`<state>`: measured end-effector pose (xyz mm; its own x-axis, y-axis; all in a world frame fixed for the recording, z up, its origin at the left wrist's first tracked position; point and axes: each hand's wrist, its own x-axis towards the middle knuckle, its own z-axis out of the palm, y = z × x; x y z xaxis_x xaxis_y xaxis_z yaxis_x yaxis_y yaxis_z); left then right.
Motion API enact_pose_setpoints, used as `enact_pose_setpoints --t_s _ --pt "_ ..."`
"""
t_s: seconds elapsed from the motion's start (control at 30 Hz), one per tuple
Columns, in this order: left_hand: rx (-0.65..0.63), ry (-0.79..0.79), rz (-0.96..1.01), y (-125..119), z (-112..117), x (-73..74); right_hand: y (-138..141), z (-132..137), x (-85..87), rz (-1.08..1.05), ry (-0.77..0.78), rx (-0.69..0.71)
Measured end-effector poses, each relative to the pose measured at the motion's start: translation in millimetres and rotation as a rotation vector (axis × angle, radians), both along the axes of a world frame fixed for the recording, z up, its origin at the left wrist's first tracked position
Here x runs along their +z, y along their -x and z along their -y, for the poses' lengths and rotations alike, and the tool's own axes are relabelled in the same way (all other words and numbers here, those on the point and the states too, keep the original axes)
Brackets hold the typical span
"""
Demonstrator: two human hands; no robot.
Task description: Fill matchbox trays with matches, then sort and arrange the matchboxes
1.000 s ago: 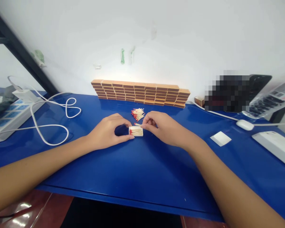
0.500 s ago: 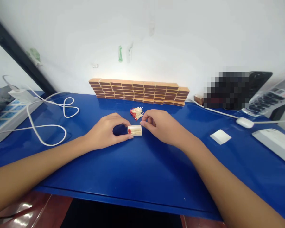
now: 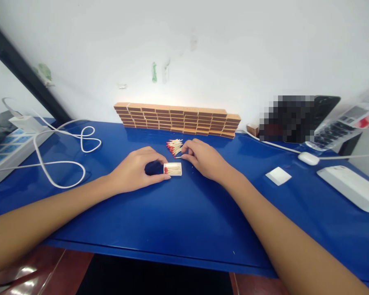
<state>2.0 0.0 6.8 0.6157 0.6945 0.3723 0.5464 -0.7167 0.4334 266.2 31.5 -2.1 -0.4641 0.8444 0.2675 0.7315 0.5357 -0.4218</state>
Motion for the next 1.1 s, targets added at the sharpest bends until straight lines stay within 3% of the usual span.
enact_pose_setpoints --t_s 0.37,0.73,1.1 --pt "0.009 0.003 -0.011 0 -1 0.3 1 -3 -1.7 0.019 0.021 -0.056" --pt "-0.006 -0.011 0.001 0 -1 0.1 0 11 14.4 -0.018 -0.030 -0.007" --pt "-0.107 0.041 -0.006 -1 3 3.1 0 15 16.0 0.054 0.131 0.019"
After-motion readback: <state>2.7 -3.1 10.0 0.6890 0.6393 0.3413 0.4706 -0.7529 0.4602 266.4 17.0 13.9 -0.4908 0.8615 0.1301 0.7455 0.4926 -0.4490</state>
